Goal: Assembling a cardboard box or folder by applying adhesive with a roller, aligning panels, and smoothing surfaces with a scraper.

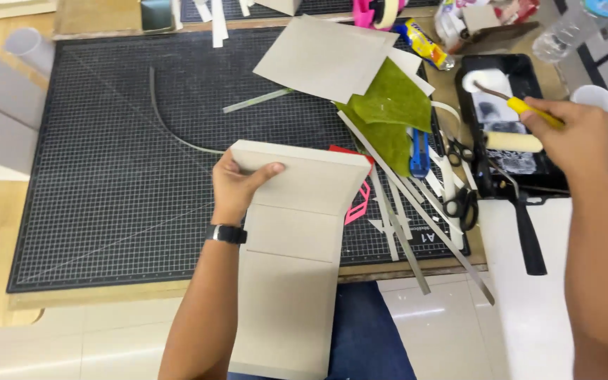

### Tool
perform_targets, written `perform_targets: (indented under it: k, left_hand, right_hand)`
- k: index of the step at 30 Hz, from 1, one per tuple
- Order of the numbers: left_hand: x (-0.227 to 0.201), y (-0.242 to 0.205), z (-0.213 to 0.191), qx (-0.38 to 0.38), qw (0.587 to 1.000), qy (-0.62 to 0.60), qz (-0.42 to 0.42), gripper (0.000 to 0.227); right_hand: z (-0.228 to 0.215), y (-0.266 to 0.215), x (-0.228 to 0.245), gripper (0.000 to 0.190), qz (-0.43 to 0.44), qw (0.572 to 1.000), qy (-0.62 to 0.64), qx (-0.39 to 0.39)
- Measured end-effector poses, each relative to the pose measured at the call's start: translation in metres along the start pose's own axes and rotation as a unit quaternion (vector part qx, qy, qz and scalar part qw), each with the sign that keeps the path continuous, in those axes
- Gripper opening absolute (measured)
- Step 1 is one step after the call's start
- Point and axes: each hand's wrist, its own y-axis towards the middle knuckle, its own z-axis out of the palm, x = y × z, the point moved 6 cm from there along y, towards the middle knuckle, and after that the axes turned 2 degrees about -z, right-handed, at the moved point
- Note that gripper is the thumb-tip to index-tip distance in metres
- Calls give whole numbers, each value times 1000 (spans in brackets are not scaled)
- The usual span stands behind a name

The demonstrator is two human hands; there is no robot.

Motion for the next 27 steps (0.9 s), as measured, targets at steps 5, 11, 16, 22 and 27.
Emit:
perform_targets:
  k: [5, 11, 16, 22, 27]
  left_hand:
    - [-16, 3, 10, -17, 999, 47, 7, 41]
    - [-35, -5, 21, 17, 996, 74, 50, 39]
    - [-42, -14, 30, 41, 984, 157, 69, 43]
    - [-52, -20, 7, 12, 982, 153, 105, 49]
    - [-66, -29, 29, 65, 955, 218, 192, 49]
  right_hand:
    - [-93, -78, 149, 34, -329, 931, 157, -36]
    - [-102, -105, 218, 29, -435, 890, 99, -95]
    - [-95, -102, 235, 28, -445, 882, 113, -103]
    - [-101, -107, 197, 34, -366, 907, 207, 18]
    - [-100, -111, 224, 32, -411, 889, 200, -31]
